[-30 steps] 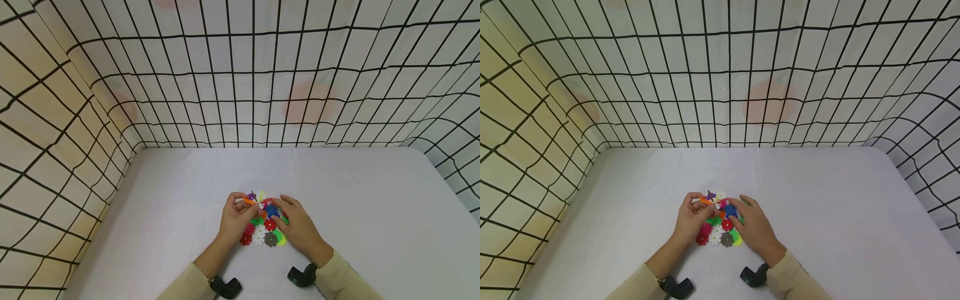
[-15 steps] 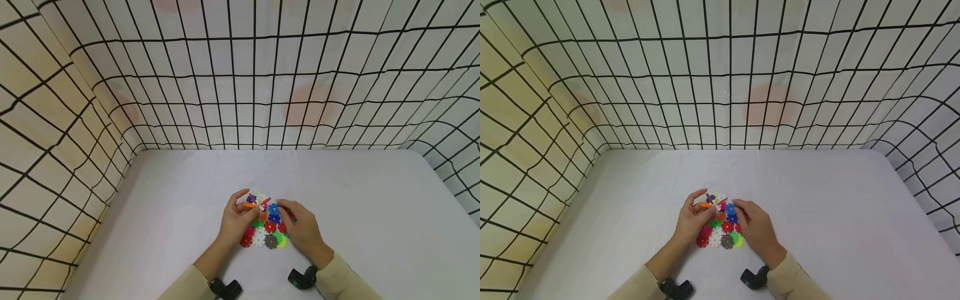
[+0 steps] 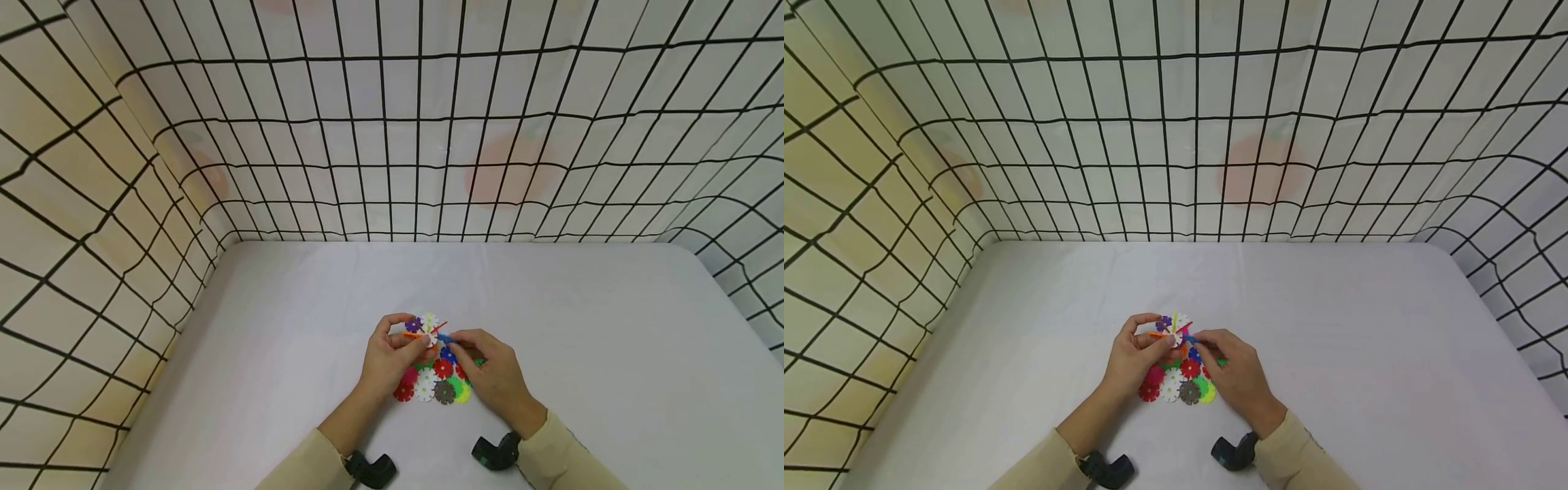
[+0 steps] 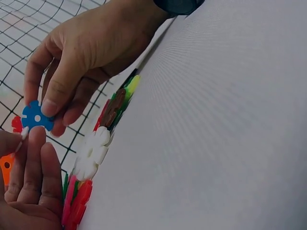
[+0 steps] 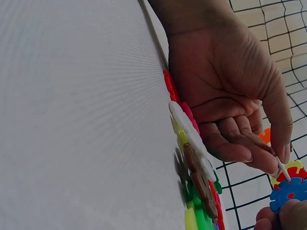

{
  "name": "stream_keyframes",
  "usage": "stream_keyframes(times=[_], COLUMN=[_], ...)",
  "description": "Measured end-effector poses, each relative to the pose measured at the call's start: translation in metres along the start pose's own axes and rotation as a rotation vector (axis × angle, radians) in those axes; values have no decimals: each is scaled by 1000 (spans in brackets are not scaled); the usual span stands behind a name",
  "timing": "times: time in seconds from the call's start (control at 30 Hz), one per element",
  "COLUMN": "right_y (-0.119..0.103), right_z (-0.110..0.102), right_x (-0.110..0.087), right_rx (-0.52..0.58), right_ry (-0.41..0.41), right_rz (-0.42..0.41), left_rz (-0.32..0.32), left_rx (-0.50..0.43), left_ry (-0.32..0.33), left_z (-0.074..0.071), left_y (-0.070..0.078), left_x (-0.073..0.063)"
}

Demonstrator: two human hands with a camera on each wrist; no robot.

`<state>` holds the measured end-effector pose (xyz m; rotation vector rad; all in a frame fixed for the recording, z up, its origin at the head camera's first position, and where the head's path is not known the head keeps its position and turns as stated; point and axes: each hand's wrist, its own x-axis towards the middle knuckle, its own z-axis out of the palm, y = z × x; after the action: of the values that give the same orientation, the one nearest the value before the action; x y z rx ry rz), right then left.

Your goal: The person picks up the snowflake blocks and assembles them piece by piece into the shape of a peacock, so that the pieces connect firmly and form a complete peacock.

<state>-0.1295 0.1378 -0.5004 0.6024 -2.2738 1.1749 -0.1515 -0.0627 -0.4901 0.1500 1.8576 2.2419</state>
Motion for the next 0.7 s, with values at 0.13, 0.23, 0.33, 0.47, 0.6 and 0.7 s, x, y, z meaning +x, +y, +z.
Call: stream_keyframes(times=[0.13, 0.23, 0.33, 0.47, 0.6, 0.7], right_y=[0, 0, 1, 2, 1, 0], right_z=[-1, -1, -2, -2, -2, 0], right_x=[0, 1, 3, 3, 4, 2], right_rx=[9, 19, 6, -9, 0, -24], right_ry=[-6, -16, -12, 4, 16, 17], right_rz=[-12, -19, -55, -120, -133, -69], left_rz=[4, 4, 3, 5, 12, 21], left_rx=[11, 27, 47, 65, 64, 51], left_ry=[3, 7, 7, -2, -11, 7], left_z=[1, 2, 2, 3, 3, 3], left_y=[0, 0, 0, 0, 0, 0], left_x=[1, 1, 1, 0, -1, -1])
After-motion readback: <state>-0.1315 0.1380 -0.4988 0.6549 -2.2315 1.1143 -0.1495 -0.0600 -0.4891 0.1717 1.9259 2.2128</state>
